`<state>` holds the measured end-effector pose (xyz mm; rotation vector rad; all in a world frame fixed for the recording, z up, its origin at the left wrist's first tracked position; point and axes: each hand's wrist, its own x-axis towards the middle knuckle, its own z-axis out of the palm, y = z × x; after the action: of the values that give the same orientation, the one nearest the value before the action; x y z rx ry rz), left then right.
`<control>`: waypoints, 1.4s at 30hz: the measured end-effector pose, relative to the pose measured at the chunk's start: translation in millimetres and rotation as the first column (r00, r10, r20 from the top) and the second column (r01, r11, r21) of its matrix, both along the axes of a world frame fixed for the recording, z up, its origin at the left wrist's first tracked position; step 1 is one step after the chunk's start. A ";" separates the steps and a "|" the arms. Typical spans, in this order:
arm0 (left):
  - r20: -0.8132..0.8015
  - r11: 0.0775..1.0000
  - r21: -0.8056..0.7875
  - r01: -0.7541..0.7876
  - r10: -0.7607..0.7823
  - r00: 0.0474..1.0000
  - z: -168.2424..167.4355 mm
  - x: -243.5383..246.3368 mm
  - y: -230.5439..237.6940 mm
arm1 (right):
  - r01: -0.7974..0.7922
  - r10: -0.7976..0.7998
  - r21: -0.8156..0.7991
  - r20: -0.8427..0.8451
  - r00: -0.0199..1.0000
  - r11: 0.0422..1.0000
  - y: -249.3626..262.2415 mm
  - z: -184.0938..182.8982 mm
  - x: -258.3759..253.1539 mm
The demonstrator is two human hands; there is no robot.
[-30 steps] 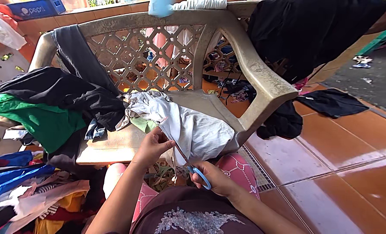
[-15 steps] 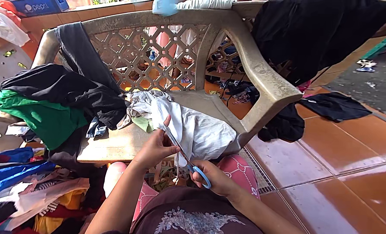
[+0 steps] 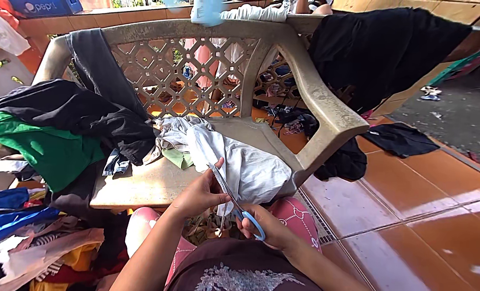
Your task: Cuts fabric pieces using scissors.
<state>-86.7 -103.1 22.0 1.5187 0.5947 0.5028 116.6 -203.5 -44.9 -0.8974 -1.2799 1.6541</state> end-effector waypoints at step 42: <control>0.340 0.796 -0.435 -0.421 0.578 0.742 -11.3 18.4 -11.9 | 0.010 -0.015 -0.040 -0.118 0.993 0.999 -6.2 -1.3 -14.2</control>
<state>-68.3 -115.0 10.7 0.8451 0.6779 1.0977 102.5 -209.7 -46.2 -0.8168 -1.1631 1.7021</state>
